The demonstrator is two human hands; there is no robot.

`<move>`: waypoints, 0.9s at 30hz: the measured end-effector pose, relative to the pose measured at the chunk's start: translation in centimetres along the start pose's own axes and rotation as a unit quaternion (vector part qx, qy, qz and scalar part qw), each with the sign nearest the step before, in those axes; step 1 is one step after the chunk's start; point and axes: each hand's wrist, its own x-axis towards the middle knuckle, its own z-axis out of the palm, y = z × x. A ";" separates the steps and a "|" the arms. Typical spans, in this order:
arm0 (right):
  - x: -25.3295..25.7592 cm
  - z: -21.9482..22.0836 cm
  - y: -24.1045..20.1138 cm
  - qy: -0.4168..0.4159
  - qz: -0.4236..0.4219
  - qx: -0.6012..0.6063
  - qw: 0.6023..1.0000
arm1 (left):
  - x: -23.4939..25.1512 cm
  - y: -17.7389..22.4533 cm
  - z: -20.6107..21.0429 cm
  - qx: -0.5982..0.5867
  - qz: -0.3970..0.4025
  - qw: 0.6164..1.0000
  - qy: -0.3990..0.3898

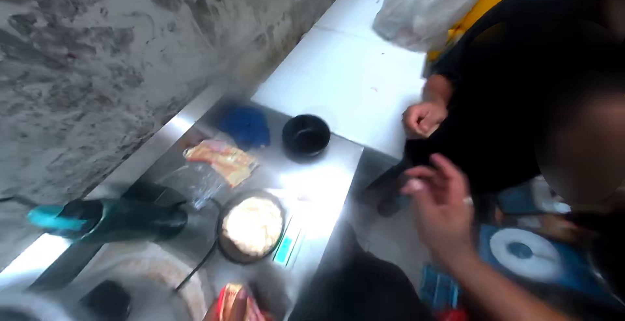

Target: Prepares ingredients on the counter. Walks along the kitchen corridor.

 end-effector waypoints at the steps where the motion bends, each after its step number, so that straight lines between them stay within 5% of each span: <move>1: 0.5 -0.3 0.0 -0.002 -0.029 0.000 1.000 | -0.3 1.4 0.0 0.044 -0.017 0.999 0.006; 4: 0.3 1.2 0.2 -0.113 -0.090 0.026 0.989 | -0.8 3.6 0.4 0.095 -0.033 0.995 0.024; 7: -1.6 5.9 0.8 -0.346 0.031 0.017 0.937 | -0.6 4.9 0.5 0.081 -0.010 0.996 0.034; 9: -2.1 9.5 0.3 -0.541 0.138 -0.004 0.830 | -0.3 6.0 0.5 0.071 0.001 0.997 0.032; 11: -3.1 12.4 -1.2 -0.685 0.144 0.027 0.713 | -0.3 7.2 0.5 0.066 0.008 0.997 0.025; 14: -5.4 16.1 -4.0 -0.777 0.159 0.100 0.601 | 0.3 8.6 0.5 0.055 0.019 0.998 0.018; 20: -8.0 19.1 -6.0 -0.749 0.208 0.082 0.624 | 2.4 9.5 0.2 0.042 -0.076 0.996 -0.037; 27: -10.7 19.1 -4.7 -0.597 0.373 0.242 0.667 | 3.1 8.0 -1.7 -0.035 -0.089 0.977 -0.191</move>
